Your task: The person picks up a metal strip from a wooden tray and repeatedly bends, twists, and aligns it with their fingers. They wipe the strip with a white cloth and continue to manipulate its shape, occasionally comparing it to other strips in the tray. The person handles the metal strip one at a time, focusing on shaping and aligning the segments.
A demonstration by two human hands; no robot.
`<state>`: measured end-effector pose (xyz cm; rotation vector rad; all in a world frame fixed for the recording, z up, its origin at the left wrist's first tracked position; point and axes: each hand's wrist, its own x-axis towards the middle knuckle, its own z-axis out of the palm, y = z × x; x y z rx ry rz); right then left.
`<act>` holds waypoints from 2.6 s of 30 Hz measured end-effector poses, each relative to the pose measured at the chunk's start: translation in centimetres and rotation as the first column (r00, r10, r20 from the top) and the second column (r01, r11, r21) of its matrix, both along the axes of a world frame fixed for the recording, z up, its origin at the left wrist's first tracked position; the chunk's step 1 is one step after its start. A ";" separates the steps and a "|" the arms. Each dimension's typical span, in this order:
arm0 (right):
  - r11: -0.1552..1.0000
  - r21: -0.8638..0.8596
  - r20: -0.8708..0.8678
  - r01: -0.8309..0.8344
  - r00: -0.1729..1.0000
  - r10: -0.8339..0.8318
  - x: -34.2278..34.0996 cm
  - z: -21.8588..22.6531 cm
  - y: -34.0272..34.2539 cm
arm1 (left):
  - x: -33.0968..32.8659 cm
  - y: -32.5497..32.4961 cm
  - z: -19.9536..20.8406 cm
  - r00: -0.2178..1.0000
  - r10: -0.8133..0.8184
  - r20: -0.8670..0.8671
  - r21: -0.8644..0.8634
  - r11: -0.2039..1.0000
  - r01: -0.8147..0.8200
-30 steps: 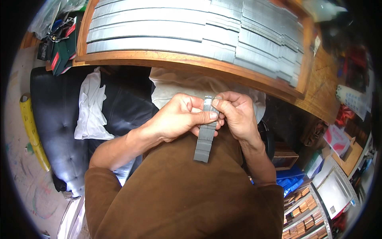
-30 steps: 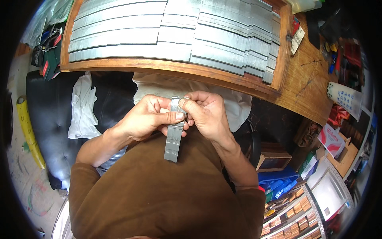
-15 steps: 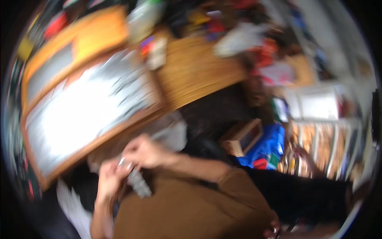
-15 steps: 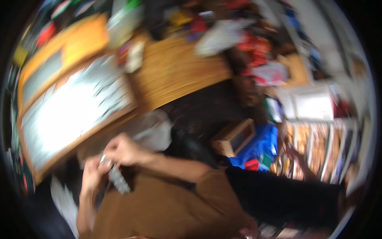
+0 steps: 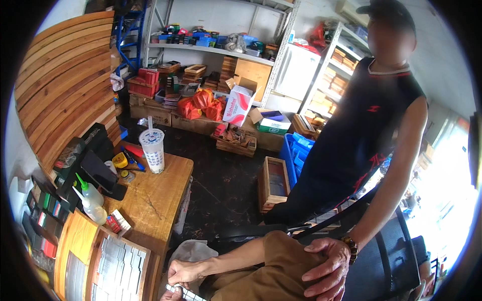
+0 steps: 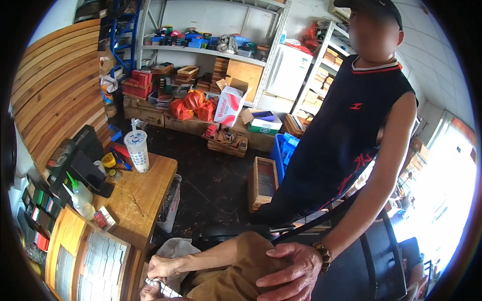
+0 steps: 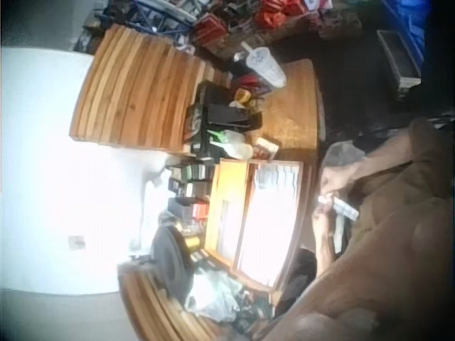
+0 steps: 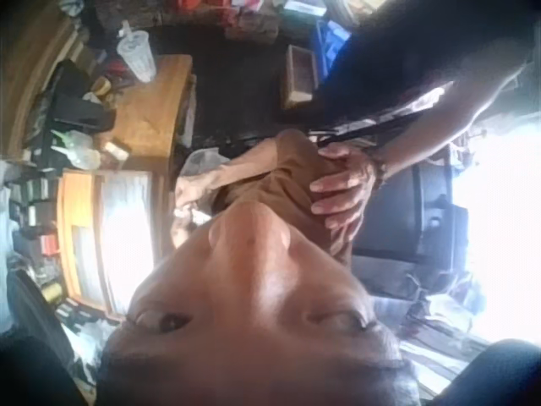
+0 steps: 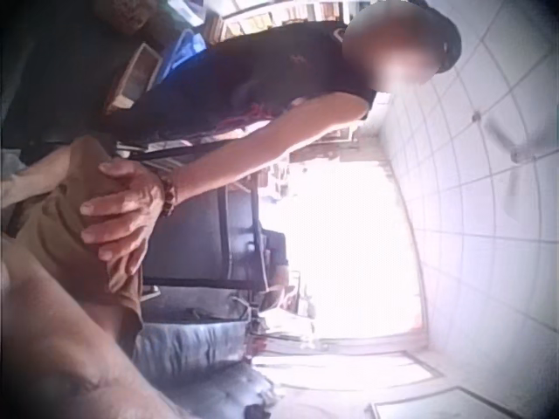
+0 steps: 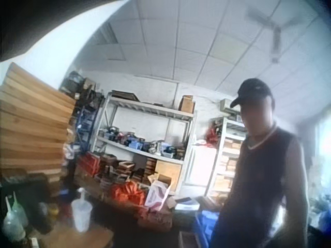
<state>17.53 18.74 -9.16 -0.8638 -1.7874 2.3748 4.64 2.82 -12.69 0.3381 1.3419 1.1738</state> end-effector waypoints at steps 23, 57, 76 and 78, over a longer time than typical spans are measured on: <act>0.885 -0.280 0.108 -0.372 0.904 0.414 -2.0 -0.5 -2.0 | 3.2 -5.2 5.4 0.854 0.333 0.399 -0.084 0.941 -0.328; 0.957 0.150 0.016 0.250 0.967 -0.255 -2.7 9.3 21.6 | 2.8 -2.9 5.2 0.811 0.475 0.342 -0.090 0.875 -0.475; 0.865 -0.215 0.172 -0.454 0.854 0.491 -3.4 -1.0 1.9 | 2.0 -2.5 4.5 0.897 0.282 0.340 -0.086 0.959 -0.269; 0.854 -0.216 0.169 -0.473 0.844 0.510 -3.6 -0.8 1.9 | 2.0 -2.6 4.4 0.907 0.268 0.326 -0.087 0.963 -0.254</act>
